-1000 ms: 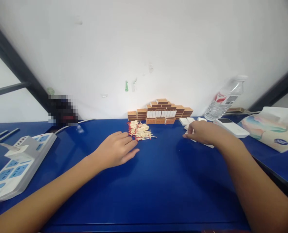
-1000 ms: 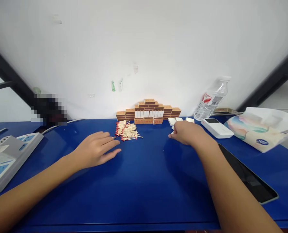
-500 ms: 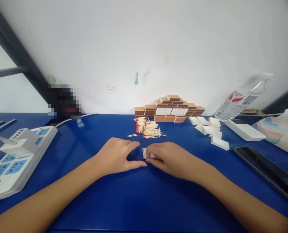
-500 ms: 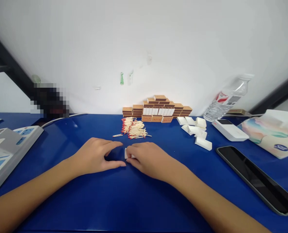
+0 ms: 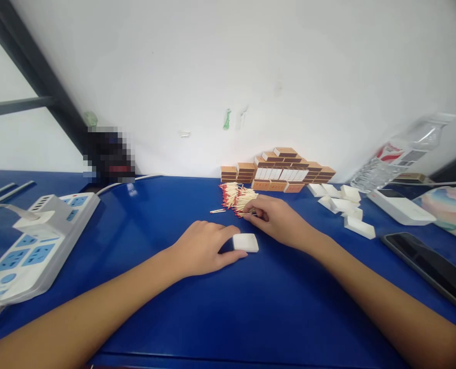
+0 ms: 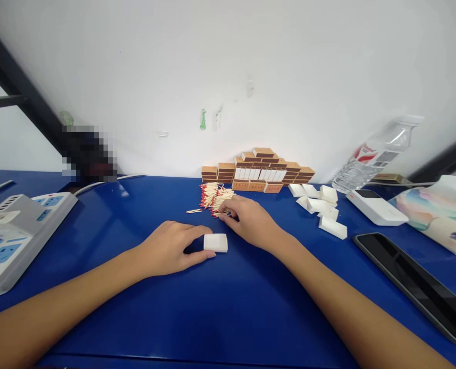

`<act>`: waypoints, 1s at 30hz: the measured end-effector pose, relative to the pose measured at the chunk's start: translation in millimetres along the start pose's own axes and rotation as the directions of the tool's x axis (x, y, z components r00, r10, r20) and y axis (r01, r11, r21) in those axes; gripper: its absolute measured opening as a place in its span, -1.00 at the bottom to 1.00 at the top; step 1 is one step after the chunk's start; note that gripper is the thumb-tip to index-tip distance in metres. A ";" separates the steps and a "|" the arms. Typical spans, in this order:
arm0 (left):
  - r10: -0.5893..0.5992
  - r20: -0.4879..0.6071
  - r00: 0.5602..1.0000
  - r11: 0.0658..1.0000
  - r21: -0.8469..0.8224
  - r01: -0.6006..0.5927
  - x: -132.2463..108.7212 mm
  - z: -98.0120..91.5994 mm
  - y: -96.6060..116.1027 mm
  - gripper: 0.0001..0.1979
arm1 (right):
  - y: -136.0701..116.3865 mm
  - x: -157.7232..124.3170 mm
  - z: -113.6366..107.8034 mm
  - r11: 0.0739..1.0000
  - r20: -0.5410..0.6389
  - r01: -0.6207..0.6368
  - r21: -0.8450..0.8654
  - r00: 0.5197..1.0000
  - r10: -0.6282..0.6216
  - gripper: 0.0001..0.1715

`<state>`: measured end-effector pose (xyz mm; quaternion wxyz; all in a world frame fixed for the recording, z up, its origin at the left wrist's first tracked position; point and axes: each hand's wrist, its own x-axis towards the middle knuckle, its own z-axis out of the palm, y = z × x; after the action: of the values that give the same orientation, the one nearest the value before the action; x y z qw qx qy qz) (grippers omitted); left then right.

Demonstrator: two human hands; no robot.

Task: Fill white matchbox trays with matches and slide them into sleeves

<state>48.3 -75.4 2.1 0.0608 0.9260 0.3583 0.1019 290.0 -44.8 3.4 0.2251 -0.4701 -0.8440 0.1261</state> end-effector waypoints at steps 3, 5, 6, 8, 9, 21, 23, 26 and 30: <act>0.005 0.002 1.000 0.999 -0.034 -0.005 -2.5 -2.2 -0.2 -0.62 | -0.2 2.3 2.5 1.000 0.007 -0.012 -0.020 1.000 0.012 -0.78; 0.008 -0.005 1.000 0.999 -0.039 -0.008 -3.9 -3.3 -1.4 -0.64 | 0.8 1.8 2.6 0.999 0.015 -0.012 -0.033 1.000 0.012 -0.81; 0.008 -0.007 1.000 0.999 -0.038 -0.008 -4.1 -3.5 -2.1 -0.64 | 1.7 1.0 2.2 0.999 0.020 -0.011 -0.040 1.000 0.011 -0.82; 0.005 -0.007 1.000 0.999 -0.034 -0.005 -3.8 -3.7 -3.2 -0.63 | 4.2 -1.2 0.4 0.999 0.030 -0.012 -0.044 0.999 0.013 -0.83; 0.002 -0.004 1.000 0.999 -0.033 -0.002 -3.5 -3.7 -3.5 -0.62 | 5.7 -2.4 -0.9 0.999 0.036 -0.016 -0.039 0.999 0.017 -0.83; 0.006 -0.025 1.000 0.999 -0.042 -0.007 -3.2 -1.9 -3.8 -0.62 | 14.7 -8.7 -11.2 0.995 0.120 -0.093 -0.022 0.988 0.095 -0.76; 0.014 -0.041 0.999 0.999 -0.048 -0.016 -3.3 -1.1 -5.4 -0.63 | 14.3 -9.5 -11.6 0.995 0.115 -0.094 -0.017 0.989 0.096 -0.75; 0.003 -0.056 0.998 0.999 -0.042 -0.005 -2.7 -1.1 -8.3 -0.63 | 14.1 -10.4 -13.5 0.995 0.090 -0.098 0.000 0.991 0.098 -0.74; -0.056 -0.096 0.994 0.998 -0.026 0.054 -1.0 -2.6 -11.2 -0.66 | 5.0 -13.4 -14.7 0.995 0.065 -0.080 0.055 0.995 0.076 -0.75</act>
<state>39.7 -67.7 2.4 0.0568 0.9091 0.3849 0.1490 307.1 -53.6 10.5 0.2069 -0.4919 -0.8277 0.1735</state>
